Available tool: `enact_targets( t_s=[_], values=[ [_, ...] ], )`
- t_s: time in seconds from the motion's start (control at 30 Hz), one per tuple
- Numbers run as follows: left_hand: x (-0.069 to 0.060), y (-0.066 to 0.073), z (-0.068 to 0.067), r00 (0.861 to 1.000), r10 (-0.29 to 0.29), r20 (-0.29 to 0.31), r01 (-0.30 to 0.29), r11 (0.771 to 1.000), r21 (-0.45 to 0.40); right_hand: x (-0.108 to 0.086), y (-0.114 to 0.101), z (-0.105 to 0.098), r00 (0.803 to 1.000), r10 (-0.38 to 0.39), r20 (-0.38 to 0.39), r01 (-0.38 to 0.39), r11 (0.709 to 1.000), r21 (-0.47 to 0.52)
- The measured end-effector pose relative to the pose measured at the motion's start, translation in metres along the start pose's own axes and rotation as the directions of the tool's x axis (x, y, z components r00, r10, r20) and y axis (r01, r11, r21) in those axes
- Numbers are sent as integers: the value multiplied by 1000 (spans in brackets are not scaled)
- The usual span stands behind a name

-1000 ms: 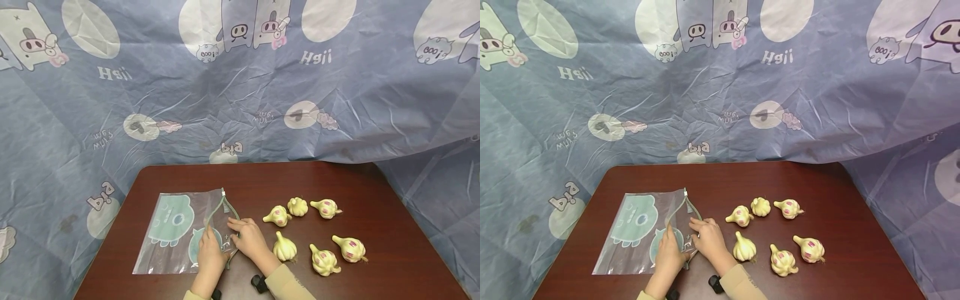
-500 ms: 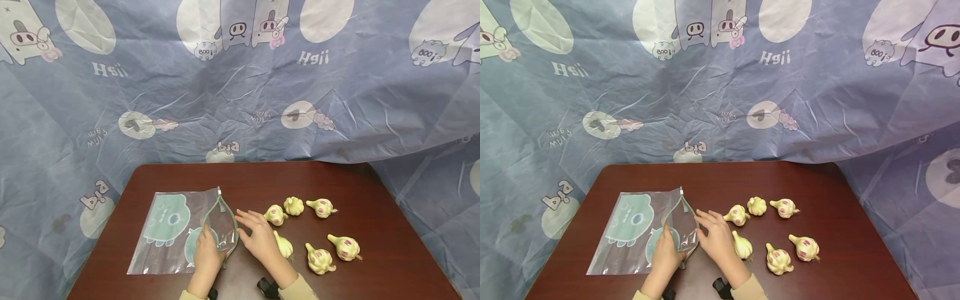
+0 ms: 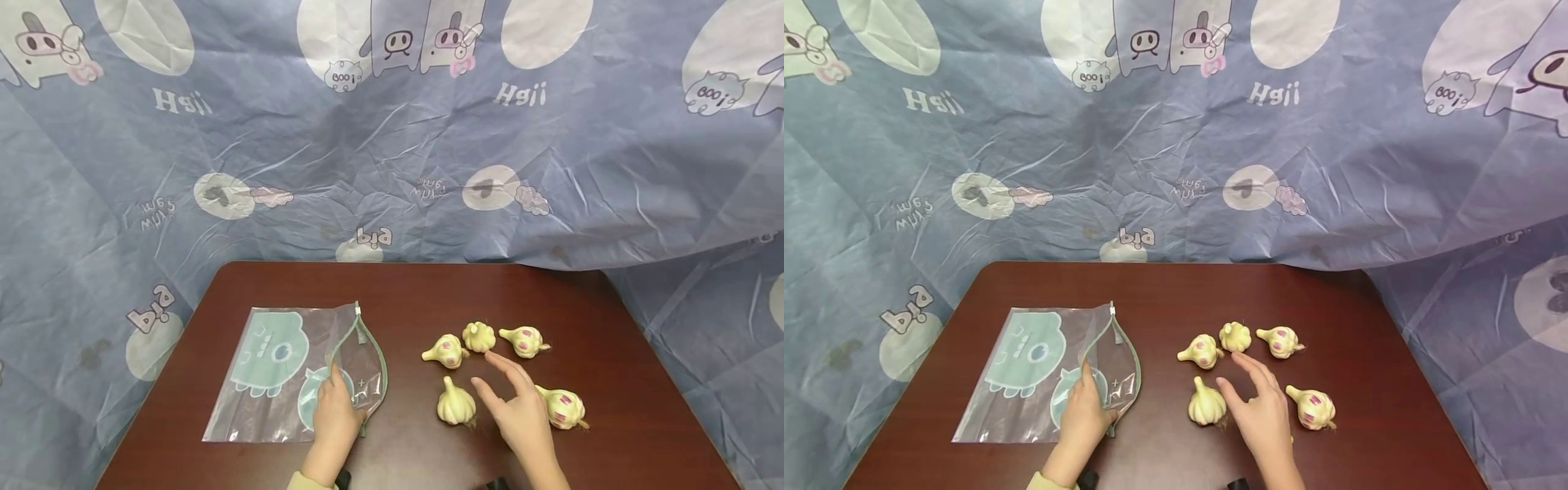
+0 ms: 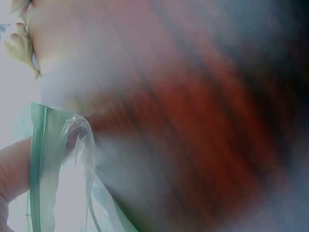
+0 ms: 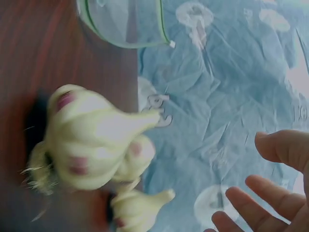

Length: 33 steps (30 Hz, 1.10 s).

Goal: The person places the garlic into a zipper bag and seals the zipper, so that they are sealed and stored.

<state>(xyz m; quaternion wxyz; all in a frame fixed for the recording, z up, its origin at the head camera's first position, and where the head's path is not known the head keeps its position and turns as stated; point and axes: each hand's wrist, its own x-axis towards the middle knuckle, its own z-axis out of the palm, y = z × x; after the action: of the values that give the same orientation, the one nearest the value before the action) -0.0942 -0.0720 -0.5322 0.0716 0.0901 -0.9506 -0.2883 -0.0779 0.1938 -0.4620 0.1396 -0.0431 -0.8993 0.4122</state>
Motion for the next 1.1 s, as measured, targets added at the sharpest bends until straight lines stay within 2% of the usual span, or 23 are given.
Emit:
enact_targets(
  t_s=[0.13,0.27,0.53,0.73,1.1],
  values=[
    [0,0,0,1000,-1,4,1,1000,5,-7,10,-5,988,140,72,-145,988,62],
    [0,1,-1,1000,-2,7,2,1000,3,-13,16,-1,977,192,89,-201,975,100],
    [-1,3,-2,1000,-8,13,8,1000,-7,-27,20,24,979,160,129,-173,980,94],
    [-1,2,-2,1000,4,2,-4,1000,0,-33,25,46,958,210,194,-225,973,60],
    [-2,1,-2,1000,13,-7,-13,1000,0,-37,31,58,947,250,201,-257,966,7]
  ],
)
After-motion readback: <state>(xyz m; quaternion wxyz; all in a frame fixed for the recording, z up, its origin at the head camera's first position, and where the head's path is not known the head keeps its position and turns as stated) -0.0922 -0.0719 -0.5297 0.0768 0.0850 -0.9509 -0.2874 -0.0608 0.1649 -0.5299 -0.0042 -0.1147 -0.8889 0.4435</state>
